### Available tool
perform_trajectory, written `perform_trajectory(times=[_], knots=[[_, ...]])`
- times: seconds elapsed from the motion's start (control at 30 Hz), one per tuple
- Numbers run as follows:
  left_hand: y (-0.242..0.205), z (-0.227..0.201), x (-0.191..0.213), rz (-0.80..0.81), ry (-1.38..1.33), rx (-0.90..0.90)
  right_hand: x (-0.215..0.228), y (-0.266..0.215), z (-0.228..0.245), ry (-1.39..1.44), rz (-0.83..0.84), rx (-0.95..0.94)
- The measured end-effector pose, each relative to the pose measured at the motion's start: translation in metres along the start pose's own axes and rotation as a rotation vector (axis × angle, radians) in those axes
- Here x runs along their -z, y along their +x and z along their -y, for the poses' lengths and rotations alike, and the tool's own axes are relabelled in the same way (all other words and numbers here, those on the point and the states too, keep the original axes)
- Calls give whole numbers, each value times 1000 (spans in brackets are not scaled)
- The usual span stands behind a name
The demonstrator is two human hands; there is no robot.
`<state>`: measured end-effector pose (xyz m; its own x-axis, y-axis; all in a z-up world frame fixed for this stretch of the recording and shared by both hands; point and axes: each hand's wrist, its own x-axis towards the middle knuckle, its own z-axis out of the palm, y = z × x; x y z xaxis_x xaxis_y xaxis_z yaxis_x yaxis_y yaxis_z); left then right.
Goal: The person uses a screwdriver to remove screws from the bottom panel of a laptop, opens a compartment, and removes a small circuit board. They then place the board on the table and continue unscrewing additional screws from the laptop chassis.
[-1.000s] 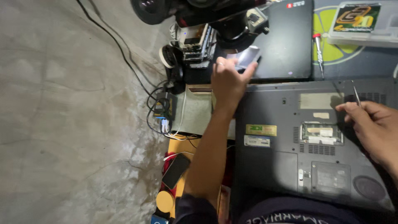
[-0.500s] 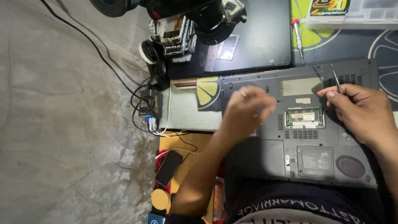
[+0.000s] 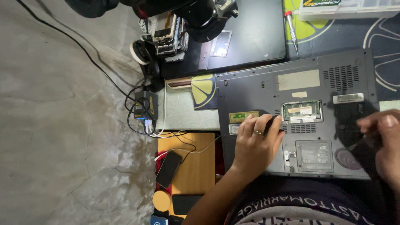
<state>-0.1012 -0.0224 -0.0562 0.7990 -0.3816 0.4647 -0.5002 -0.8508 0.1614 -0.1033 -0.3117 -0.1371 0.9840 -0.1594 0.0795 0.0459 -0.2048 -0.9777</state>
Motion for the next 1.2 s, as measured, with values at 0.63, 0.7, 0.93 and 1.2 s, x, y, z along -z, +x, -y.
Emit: perform_trajectory(times=[0.63,0.7,0.93,1.2], knots=[[35,64,12,84,187,-528,-5,46,33,-1536,808,556],[39,68,11,75,166,-580,0,56,20,-1531,870,632],[57,80,3,142,191,-683,10,104,-14,-1521,1097,941],[71,92,-7,200,151,-744,10,131,-35,-1457,1130,1156]])
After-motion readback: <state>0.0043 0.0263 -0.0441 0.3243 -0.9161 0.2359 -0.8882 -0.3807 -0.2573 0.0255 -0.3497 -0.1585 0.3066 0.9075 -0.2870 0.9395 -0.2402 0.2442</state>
